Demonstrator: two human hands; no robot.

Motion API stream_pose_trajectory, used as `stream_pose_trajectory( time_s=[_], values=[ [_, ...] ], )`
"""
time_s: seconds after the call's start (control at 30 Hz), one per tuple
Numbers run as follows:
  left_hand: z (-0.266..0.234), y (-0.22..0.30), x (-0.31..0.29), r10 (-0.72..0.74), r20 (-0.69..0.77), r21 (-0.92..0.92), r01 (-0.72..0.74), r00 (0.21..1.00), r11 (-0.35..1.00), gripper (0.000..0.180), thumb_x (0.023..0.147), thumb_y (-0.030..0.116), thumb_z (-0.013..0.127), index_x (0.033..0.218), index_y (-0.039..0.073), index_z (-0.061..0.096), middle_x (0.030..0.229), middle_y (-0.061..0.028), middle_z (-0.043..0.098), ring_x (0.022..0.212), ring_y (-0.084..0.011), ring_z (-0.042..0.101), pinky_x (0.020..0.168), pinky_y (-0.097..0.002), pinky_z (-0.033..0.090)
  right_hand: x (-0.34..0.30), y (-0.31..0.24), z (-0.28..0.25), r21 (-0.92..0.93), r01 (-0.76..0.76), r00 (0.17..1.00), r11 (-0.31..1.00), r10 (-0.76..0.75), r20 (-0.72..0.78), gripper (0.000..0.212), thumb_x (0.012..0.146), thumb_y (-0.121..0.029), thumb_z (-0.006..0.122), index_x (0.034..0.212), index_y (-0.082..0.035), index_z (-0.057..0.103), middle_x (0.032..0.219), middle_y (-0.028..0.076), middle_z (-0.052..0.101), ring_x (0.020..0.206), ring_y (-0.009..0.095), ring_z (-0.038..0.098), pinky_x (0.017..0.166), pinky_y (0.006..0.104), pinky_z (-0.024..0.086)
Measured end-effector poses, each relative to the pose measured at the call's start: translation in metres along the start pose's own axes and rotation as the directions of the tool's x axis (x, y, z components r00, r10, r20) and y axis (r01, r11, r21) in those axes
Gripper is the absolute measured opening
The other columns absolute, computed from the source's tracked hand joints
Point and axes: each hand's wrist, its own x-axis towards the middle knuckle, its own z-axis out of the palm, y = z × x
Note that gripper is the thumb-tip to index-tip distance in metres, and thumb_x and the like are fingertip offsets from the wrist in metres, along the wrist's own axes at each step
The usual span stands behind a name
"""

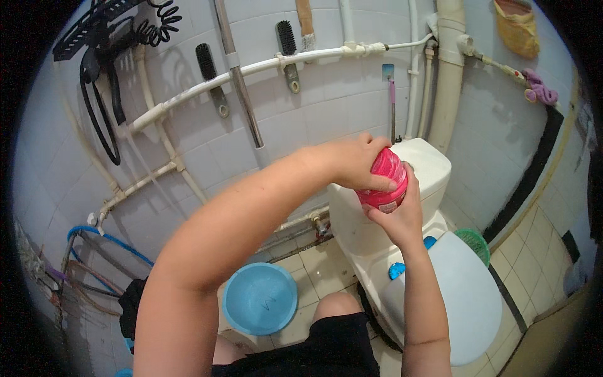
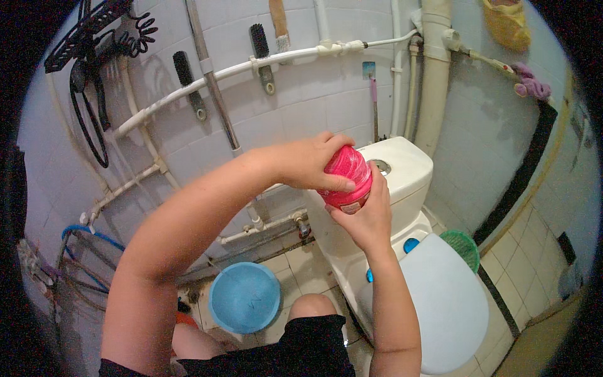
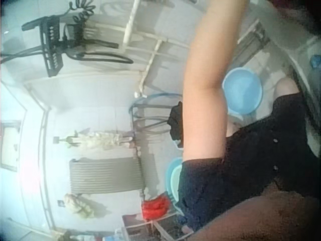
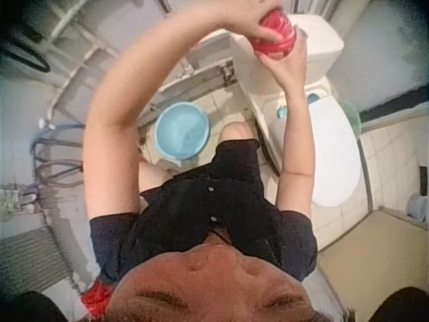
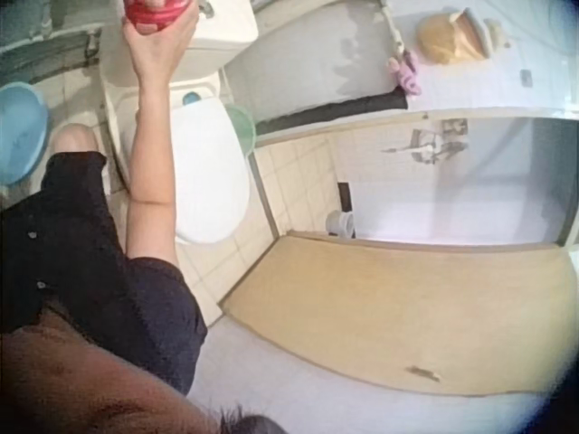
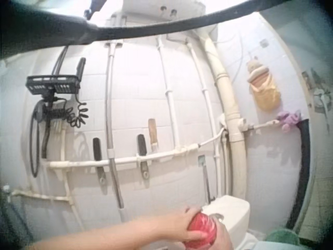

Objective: The person sits on the bathroom floor and washes a beige sock by hand. They retrieve a pink container of detergent, pour it into a blue basin of water, and submerge the sock. The person scrubs the sock repeatedly, rinses it under a running tap, and wrings it out multiple times.

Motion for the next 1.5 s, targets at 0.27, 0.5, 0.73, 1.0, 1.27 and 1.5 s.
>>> stream_pose_trajectory(
  time_s=[0.27,0.5,0.73,1.0,1.27,1.5],
  values=[
    [-0.015,-0.004,0.007,-0.037,-0.092,-0.375,0.0,0.995,0.927,0.094,0.065,0.044,0.074,0.132,0.002,0.025,0.12,-0.0215,0.046,0.11,-0.0301,0.048,0.093,-0.0366,0.04,-0.004,0.027,-0.006,0.398,-0.133,0.99,0.908,0.139,0.013,0.098,0.056,-0.016,0.08,0.134,-0.003,0.023,0.125,0.015,0.041,0.116,0.025,0.045,0.096,0.0351,0.038],
    [0.07,-0.052,0.029,-0.215,-0.497,-0.54,-0.106,0.841,0.835,0.093,0.068,0.047,0.073,0.133,0.002,0.023,0.119,-0.0233,0.046,0.112,-0.0301,0.047,0.096,-0.0406,0.036,-0.064,0.032,-0.032,0.245,-0.174,0.98,0.954,0.193,-0.055,0.103,0.051,-0.021,0.083,0.133,-0.005,0.023,0.128,0.014,0.033,0.119,0.028,0.038,0.1,0.0378,0.033],
    [0.141,-0.03,0.03,-0.436,-0.436,-0.583,0.122,0.787,0.803,0.089,0.066,0.048,0.069,0.128,0.003,0.025,0.123,-0.0227,0.046,0.115,-0.0356,0.045,0.106,-0.0425,0.018,-0.147,0.055,-0.052,0.226,-0.33,0.944,0.917,0.328,0.047,0.106,0.05,-0.023,0.084,0.133,-0.002,0.022,0.128,0.017,0.032,0.121,0.029,0.035,0.103,0.038,0.03],
    [0.174,-0.011,-0.012,-0.135,-0.687,-0.201,-0.008,0.714,0.98,0.078,0.073,0.028,0.067,0.133,0.003,0.024,0.136,-0.0235,0.028,0.129,-0.0359,0.025,0.107,-0.0517,0.009,-0.19,0.058,-0.06,0.11,-0.412,0.911,0.905,0.407,0.06,0.105,0.049,-0.021,0.084,0.132,-0.001,0.023,0.127,0.016,0.036,0.12,0.029,0.037,0.102,0.0368,0.031],
    [0.251,0.062,-0.072,0.128,-0.246,-0.638,-0.26,0.961,0.725,0.05,0.08,0.013,0.055,0.127,0.006,0.041,0.121,-0.0188,0.048,0.115,-0.0325,0.045,0.098,-0.0371,0.035,-0.204,0.061,-0.082,0.106,-0.446,0.894,0.889,0.447,0.012,0.098,0.05,-0.011,0.083,0.129,-0.003,0.027,0.125,0.014,0.04,0.117,0.026,0.042,0.1,0.0346,0.034],
    [0.262,0.037,-0.094,0.04,-0.275,-0.628,-0.211,0.961,0.749,0.045,0.08,0.011,0.051,0.124,0.005,0.046,0.12,-0.0178,0.051,0.112,-0.0311,0.048,0.096,-0.038,0.038,-0.213,0.074,-0.09,-0.082,-0.387,0.916,0.918,0.393,0.074,0.104,0.054,-0.014,0.082,0.136,-0.001,0.019,0.135,0.018,0.032,0.124,0.029,0.034,0.104,0.0349,0.028]
  ],
)
